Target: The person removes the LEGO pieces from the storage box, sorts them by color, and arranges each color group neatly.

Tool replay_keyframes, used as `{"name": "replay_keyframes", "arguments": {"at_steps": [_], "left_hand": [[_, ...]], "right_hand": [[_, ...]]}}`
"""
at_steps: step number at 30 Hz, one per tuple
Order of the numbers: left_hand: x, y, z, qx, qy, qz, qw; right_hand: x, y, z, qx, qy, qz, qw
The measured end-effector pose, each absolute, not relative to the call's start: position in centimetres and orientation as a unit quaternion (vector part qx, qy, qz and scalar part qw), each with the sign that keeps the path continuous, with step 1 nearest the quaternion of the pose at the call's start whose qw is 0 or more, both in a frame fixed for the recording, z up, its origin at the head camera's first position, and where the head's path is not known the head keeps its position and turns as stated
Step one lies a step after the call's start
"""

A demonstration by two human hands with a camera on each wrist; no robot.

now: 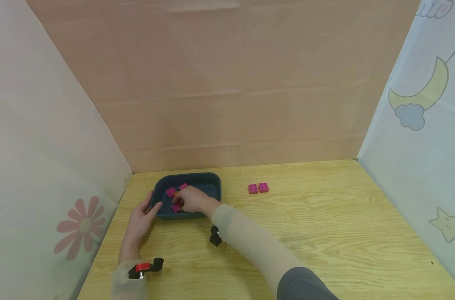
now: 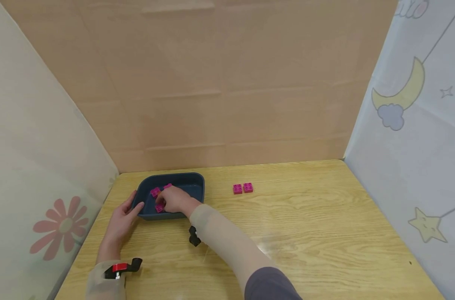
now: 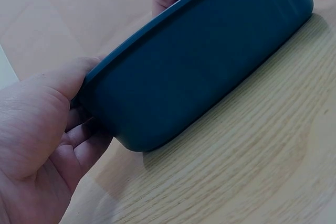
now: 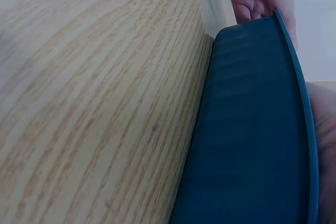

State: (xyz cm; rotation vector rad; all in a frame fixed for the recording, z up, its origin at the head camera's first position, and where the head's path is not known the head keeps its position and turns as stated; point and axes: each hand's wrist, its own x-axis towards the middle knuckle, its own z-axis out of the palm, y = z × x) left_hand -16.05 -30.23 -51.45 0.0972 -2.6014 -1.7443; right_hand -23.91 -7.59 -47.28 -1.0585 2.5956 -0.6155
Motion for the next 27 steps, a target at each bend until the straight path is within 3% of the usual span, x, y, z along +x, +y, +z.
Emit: {"name": "replay_keyframes", "arguments": {"at_steps": [27], "left_hand": [[-16.16, -29.92, -51.30, 0.031, -0.833, -0.553, -0.001]], "right_hand": [[-24.25, -7.48, -47.48, -0.372, 0.893, -0.213, 0.138]]}}
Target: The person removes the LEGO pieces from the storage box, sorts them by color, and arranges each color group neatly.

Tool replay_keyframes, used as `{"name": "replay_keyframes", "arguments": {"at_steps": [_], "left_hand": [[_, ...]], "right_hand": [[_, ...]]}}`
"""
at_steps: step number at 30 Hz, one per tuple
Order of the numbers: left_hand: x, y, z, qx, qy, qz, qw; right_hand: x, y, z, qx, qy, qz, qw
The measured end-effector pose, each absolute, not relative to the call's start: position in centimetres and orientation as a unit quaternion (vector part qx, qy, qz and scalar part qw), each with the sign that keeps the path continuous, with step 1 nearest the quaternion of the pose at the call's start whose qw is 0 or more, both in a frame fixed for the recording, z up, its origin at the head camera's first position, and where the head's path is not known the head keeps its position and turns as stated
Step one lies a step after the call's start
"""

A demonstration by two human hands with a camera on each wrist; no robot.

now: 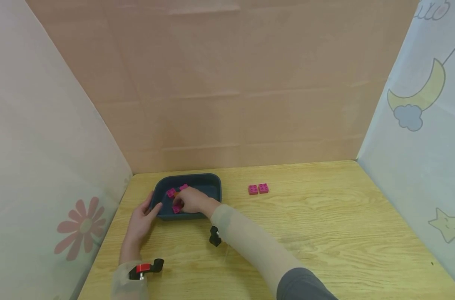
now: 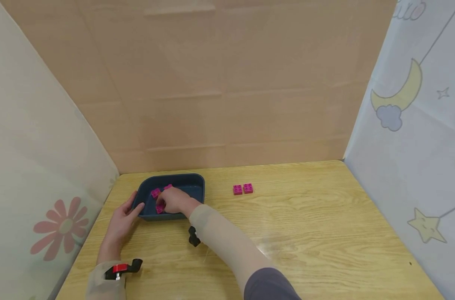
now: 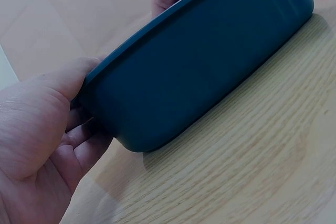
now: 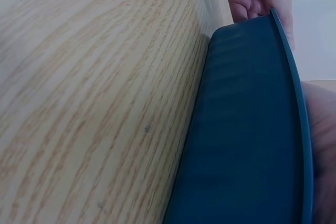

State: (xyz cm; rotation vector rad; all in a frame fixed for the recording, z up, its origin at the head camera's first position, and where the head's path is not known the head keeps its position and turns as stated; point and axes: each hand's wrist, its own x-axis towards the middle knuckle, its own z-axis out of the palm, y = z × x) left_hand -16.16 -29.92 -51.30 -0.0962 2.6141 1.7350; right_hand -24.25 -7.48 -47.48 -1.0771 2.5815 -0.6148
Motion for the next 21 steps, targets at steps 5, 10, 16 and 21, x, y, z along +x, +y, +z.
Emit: {"name": "replay_keyframes", "arguments": {"at_steps": [5, 10, 16, 21], "left_hand": [[-16.11, -29.89, -51.33, -0.032, 0.833, 0.552, 0.006], [-16.13, -29.84, -51.31, -0.034, 0.832, 0.553, 0.009], [-16.29, -29.87, -51.29, -0.031, 0.833, 0.552, 0.002], [-16.31, -30.03, -51.26, -0.029, 0.838, 0.545, 0.001]], "right_hand": [[-24.30, -7.29, -47.39, -0.384, 0.888, -0.213, 0.136], [-24.42, -7.10, -47.29, -0.394, 0.882, -0.221, 0.133], [-24.65, -6.86, -47.16, -0.400, 0.875, -0.237, 0.137], [-24.75, -6.64, -47.10, -0.404, 0.869, -0.255, 0.132]]}}
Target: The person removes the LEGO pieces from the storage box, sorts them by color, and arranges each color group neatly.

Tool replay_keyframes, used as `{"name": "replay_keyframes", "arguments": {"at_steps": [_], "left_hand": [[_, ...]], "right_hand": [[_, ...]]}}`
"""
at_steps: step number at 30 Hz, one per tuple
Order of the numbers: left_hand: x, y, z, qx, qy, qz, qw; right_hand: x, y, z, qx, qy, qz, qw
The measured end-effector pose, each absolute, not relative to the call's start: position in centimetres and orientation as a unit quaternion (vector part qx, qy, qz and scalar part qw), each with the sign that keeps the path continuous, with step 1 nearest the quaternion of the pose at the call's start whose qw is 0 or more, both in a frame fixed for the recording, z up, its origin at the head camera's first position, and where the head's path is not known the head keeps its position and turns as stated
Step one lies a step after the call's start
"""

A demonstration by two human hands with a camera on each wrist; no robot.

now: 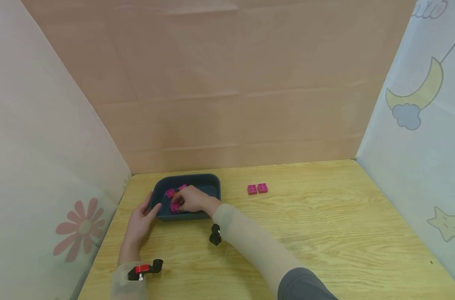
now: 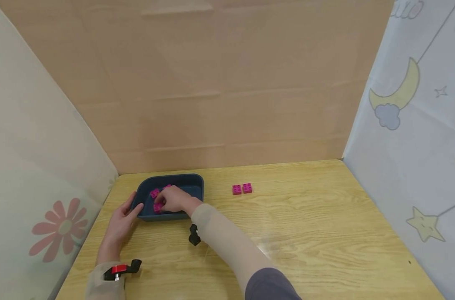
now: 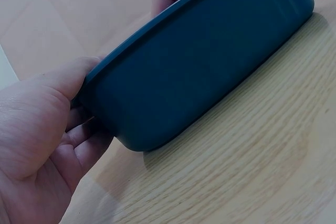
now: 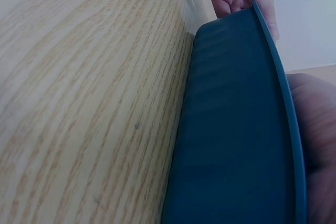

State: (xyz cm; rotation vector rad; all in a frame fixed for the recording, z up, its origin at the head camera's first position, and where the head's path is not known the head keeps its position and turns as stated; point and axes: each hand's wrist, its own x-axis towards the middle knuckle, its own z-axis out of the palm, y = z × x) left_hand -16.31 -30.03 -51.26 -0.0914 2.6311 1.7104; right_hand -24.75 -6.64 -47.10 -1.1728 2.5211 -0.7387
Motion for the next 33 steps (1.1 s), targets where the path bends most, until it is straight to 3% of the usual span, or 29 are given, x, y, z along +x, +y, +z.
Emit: {"name": "replay_keyframes", "arguments": {"at_steps": [33], "left_hand": [[-16.2, -29.9, -50.9, -0.039, 0.835, 0.549, 0.015]], "right_hand": [[-24.3, -4.4, -47.2, -0.406, 0.836, -0.363, 0.066]]}}
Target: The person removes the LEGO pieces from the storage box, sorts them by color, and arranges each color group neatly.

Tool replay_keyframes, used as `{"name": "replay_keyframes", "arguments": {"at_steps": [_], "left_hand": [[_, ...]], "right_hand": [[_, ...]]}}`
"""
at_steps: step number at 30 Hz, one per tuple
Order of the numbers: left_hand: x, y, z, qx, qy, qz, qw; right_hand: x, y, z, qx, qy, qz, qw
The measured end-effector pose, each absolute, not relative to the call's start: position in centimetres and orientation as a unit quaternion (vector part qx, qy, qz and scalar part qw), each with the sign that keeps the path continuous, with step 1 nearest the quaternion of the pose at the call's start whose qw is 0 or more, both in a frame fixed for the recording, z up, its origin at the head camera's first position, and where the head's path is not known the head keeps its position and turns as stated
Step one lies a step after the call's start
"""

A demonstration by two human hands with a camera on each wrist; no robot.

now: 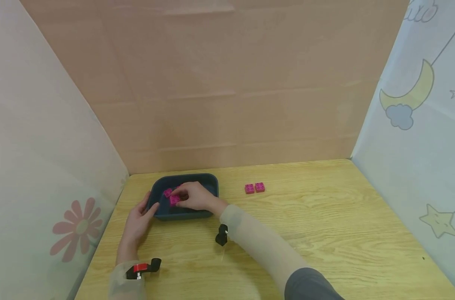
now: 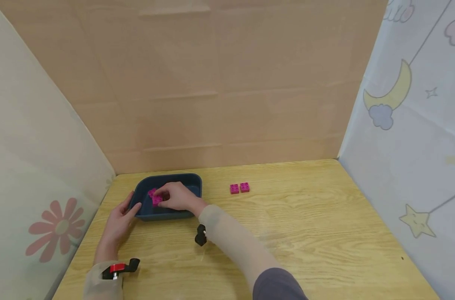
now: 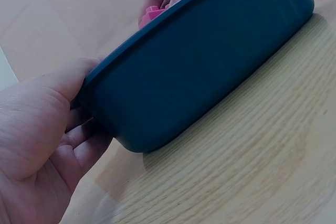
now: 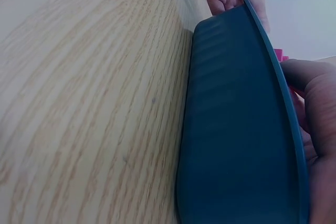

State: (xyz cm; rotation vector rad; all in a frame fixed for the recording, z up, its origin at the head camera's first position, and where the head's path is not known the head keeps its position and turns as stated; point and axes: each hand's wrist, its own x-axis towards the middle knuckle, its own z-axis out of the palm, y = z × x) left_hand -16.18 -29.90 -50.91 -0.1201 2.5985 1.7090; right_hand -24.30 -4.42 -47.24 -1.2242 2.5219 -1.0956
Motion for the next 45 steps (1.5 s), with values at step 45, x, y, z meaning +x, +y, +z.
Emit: {"name": "replay_keyframes", "arguments": {"at_steps": [45], "left_hand": [[-16.1, -29.6, -50.1, -0.048, 0.828, 0.558, 0.024]], "right_hand": [[-23.7, 6.4, -47.3, -0.331, 0.790, -0.511, 0.071]]}}
